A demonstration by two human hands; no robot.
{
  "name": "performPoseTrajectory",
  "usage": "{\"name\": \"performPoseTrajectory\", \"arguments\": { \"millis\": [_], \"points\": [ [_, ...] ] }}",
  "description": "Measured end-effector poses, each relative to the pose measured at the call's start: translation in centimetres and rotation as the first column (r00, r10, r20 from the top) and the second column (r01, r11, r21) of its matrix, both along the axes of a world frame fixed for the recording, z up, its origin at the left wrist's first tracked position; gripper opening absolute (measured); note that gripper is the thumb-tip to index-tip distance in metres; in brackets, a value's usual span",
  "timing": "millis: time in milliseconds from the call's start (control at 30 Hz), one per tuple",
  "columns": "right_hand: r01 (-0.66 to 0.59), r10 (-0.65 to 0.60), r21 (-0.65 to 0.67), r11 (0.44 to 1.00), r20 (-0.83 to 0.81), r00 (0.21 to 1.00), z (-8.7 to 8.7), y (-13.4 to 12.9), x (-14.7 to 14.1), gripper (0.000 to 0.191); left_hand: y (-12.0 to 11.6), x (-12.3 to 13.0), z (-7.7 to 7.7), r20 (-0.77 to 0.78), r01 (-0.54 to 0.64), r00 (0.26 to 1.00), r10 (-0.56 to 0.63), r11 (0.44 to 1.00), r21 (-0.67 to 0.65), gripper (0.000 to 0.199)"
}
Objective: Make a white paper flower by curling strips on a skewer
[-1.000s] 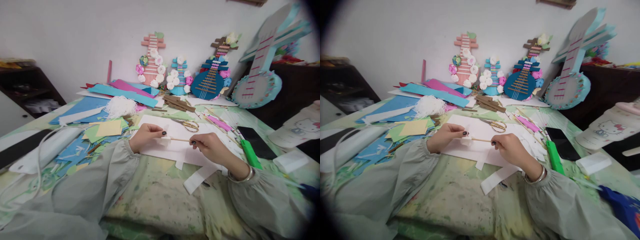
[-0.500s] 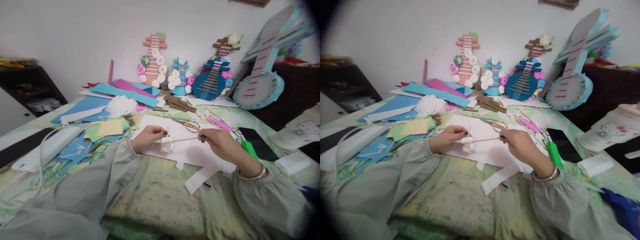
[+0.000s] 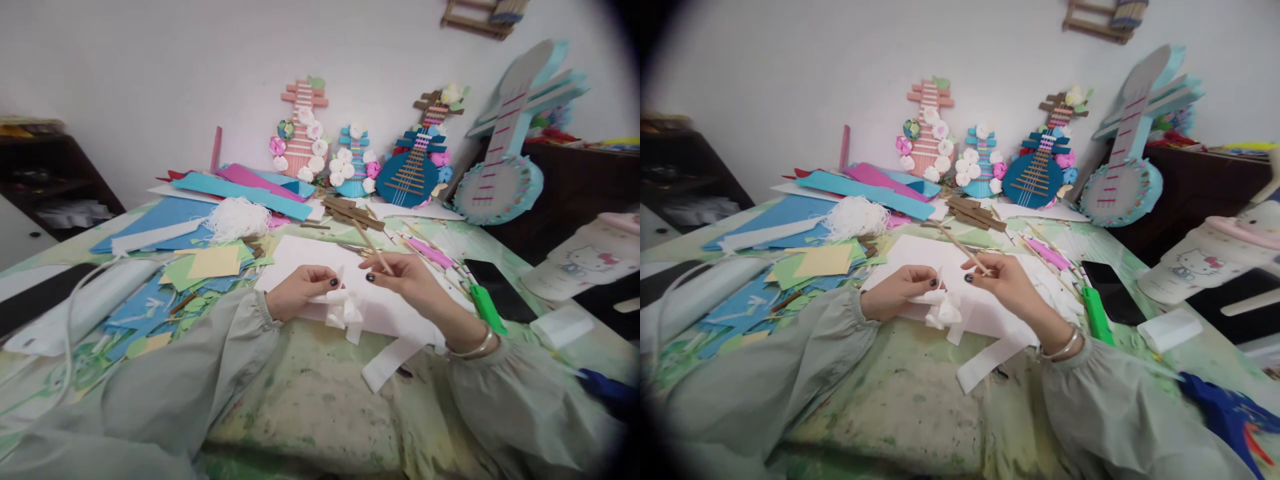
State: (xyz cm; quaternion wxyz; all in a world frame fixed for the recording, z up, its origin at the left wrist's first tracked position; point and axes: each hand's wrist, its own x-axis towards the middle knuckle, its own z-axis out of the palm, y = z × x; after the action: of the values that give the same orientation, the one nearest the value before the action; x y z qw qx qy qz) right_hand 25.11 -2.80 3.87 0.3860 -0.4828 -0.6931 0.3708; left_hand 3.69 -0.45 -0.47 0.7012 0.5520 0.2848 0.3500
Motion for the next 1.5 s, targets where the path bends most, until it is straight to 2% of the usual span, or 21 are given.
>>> {"name": "performPoseTrajectory", "arguments": {
  "millis": [133, 267, 367, 500, 700, 867, 1033, 1167, 1333, 1500],
  "points": [
    [-0.164, 0.144, -0.085, 0.983, -0.208, 0.967, -0.7, -0.4, -3.0, 0.025, -0.6, 0.3, 0.0, 0.014, 0.069, 0.998, -0.069, 0.998, -0.015, 0.032],
    [-0.099, 0.065, -0.094, 0.991, -0.317, 0.946, -1.6, -0.7, -3.6, 0.024, -0.7, 0.4, -0.3, 0.038, 0.076, 0.997, -0.074, 0.994, -0.078, 0.032],
    [-0.034, 0.010, -0.070, 0.997, -0.322, 0.947, -2.0, -1.0, -3.6, 0.025, -0.8, 0.5, -0.4, 0.048, 0.078, 0.996, -0.073, 0.991, -0.110, 0.032],
    [-0.031, 0.018, -0.040, 0.999, -0.302, 0.953, -2.2, -1.4, -3.6, 0.021, -1.0, 0.7, -0.3, 0.006, 0.083, 0.997, -0.083, 0.987, -0.136, 0.033],
    [0.008, -0.022, -0.048, 0.999, -0.305, 0.952, -2.2, -1.6, -3.3, 0.019, -1.0, 0.6, -0.4, -0.049, 0.088, 0.995, -0.090, 0.995, -0.047, 0.030],
    [0.048, -0.044, 0.009, 0.999, -0.263, 0.964, -2.3, -1.5, -3.2, 0.013, -1.1, 0.6, -0.5, -0.059, 0.093, 0.993, -0.099, 0.990, -0.104, 0.032],
    [0.001, -0.006, -0.016, 1.000, -0.264, 0.965, -2.5, -1.5, -3.1, 0.018, -1.1, 0.7, -0.6, -0.063, 0.082, 0.994, -0.090, 0.990, -0.118, 0.031],
    [-0.050, 0.046, -0.007, 0.999, -0.254, 0.966, -2.4, -1.7, -3.2, 0.019, -1.0, 0.8, -0.5, -0.081, 0.106, 0.990, -0.111, 0.992, -0.068, 0.030],
    [-0.088, 0.066, -0.054, 0.995, -0.318, 0.946, -2.2, -1.8, -3.1, 0.023, -0.9, 0.7, -0.7, -0.019, 0.059, 0.998, -0.058, 0.998, 0.017, 0.025],
    [-0.041, 0.024, -0.048, 0.998, -0.317, 0.948, -2.4, -1.6, -2.9, 0.022, -0.8, 0.8, -1.1, -0.001, -0.071, 0.997, 0.072, 0.996, 0.048, 0.024]
  ]
}}
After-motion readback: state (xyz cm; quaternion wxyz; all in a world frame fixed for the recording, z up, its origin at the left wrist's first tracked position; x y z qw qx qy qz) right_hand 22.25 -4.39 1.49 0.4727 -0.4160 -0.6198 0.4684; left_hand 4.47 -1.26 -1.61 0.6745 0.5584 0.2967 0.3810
